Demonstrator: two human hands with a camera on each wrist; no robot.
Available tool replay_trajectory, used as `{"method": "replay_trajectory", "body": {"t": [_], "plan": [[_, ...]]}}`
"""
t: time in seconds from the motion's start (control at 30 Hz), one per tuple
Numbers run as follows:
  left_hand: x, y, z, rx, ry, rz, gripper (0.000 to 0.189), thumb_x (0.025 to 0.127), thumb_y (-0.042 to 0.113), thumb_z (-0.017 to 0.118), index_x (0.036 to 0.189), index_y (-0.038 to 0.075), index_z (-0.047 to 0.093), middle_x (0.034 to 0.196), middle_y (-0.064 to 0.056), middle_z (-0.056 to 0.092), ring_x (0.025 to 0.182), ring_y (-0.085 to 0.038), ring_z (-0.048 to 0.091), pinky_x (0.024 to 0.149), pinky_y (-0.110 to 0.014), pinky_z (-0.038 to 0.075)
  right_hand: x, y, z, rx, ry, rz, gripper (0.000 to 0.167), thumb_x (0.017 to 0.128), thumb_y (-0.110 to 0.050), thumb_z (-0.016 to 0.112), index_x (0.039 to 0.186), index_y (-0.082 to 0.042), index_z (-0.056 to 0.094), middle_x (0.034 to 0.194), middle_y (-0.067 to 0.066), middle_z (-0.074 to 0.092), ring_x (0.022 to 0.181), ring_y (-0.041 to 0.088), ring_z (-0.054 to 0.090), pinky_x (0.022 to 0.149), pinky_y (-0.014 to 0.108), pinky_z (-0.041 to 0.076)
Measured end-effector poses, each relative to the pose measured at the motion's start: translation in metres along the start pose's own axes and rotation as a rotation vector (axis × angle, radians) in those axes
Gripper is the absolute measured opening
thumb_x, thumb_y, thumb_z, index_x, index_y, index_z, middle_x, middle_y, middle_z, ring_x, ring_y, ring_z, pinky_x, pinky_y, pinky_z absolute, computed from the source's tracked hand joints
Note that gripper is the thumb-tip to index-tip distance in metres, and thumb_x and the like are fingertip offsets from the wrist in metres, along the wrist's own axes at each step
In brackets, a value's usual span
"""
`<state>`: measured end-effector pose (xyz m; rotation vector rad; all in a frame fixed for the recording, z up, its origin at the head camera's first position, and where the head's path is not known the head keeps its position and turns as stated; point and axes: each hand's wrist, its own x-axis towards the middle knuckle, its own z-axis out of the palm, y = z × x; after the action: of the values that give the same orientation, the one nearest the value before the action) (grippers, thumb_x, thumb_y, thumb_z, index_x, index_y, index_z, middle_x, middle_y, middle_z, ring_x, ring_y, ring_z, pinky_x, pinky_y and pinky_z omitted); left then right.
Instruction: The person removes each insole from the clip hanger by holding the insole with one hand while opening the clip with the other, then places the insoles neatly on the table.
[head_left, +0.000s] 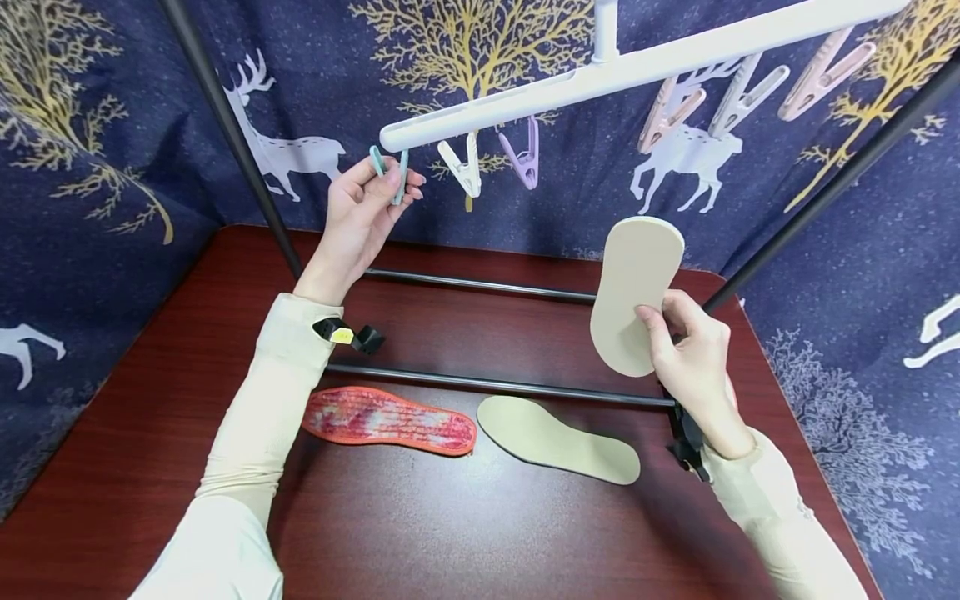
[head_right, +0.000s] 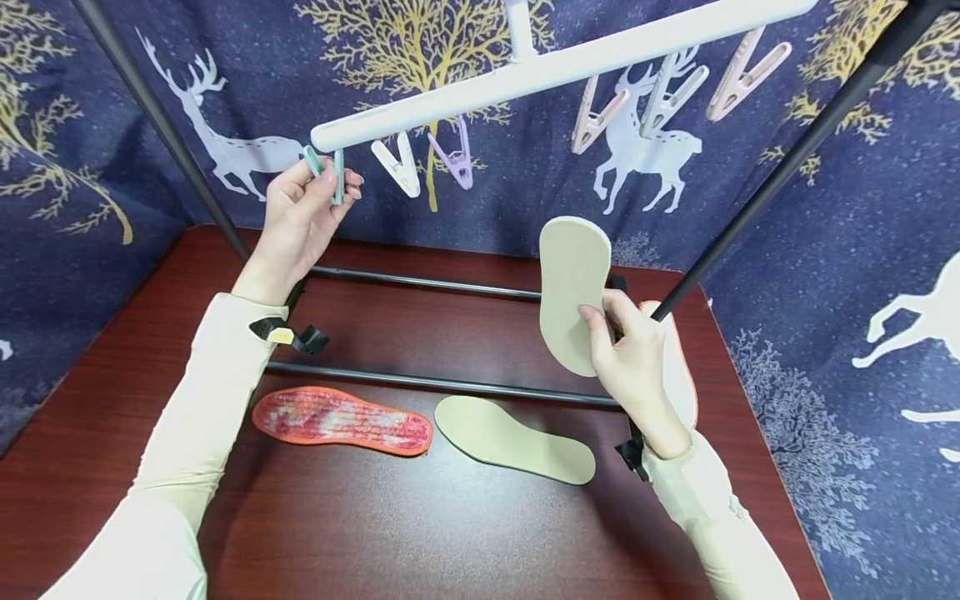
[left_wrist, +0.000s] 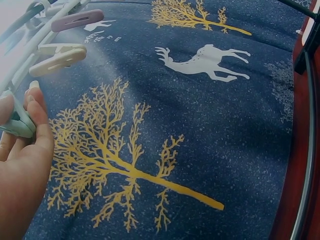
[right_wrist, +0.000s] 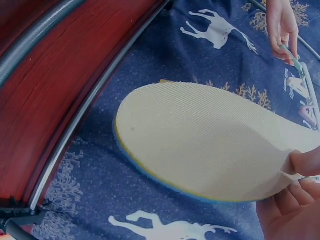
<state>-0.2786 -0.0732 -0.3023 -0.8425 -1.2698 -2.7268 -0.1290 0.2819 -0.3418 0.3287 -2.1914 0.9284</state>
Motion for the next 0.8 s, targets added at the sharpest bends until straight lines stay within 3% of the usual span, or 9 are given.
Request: {"method": "replay_trajectory", "body": {"t": [0.17,0.37,0.43,0.67,0.8], "plan": [[0.0,0.001,0.001,0.003,0.001,-0.003,0.007,0.09,0.004,0.065,0.094,0.001,0.06,0.089,-0.011,0.07,0.083,-0.02,0.065,0.078,-0.024,0.054,0.0,0.003,-0.004,-0.006,-0.015,0.035,0.006,0.086,0.003,0.067,0.092,0.003,0.066,0.072,0.01,0.065,0.065,-0.012,0.053,0.053,0.007,0.035],[0.001,0.003,0.001,0.025,-0.001,-0.003,0.006,0.091,0.005,0.064,0.093,0.002,0.06,0.089,-0.01,0.069,0.078,-0.017,0.062,0.073,-0.022,0.052,-0.001,0.006,-0.01,0.008,-0.069,0.134,0.008,0.091,0.001,0.062,0.098,0.004,0.064,0.086,-0.024,0.061,0.077,-0.015,0.058,0.064,0.004,0.041],[0.001,0.003,0.001,0.036,-0.004,0.0,0.006,0.091,0.006,0.064,0.093,0.003,0.06,0.089,-0.01,0.069,0.079,-0.017,0.062,0.072,-0.021,0.052,-0.001,0.007,-0.012,0.03,-0.097,0.155,0.009,0.093,0.0,0.059,0.099,0.006,0.062,0.089,-0.029,0.059,0.079,-0.014,0.059,0.068,0.004,0.042],[-0.001,0.002,0.001,0.035,0.0,-0.004,0.007,0.091,0.006,0.065,0.092,0.003,0.059,0.088,-0.01,0.069,0.079,-0.017,0.061,0.071,-0.021,0.051,-0.004,0.016,-0.019,0.177,-0.167,0.172,0.013,0.098,0.0,0.049,0.103,0.009,0.056,0.087,-0.02,0.06,0.076,-0.008,0.062,0.069,0.008,0.046],[-0.001,0.001,0.0,0.041,-0.001,-0.012,0.006,0.091,0.006,0.064,0.093,0.003,0.059,0.088,-0.01,0.069,0.078,-0.017,0.061,0.07,-0.021,0.05,-0.007,0.022,-0.022,0.319,-0.17,0.181,0.015,0.098,0.002,0.046,0.104,-0.002,0.059,0.087,-0.013,0.062,0.078,-0.003,0.064,0.07,0.012,0.048]]}}
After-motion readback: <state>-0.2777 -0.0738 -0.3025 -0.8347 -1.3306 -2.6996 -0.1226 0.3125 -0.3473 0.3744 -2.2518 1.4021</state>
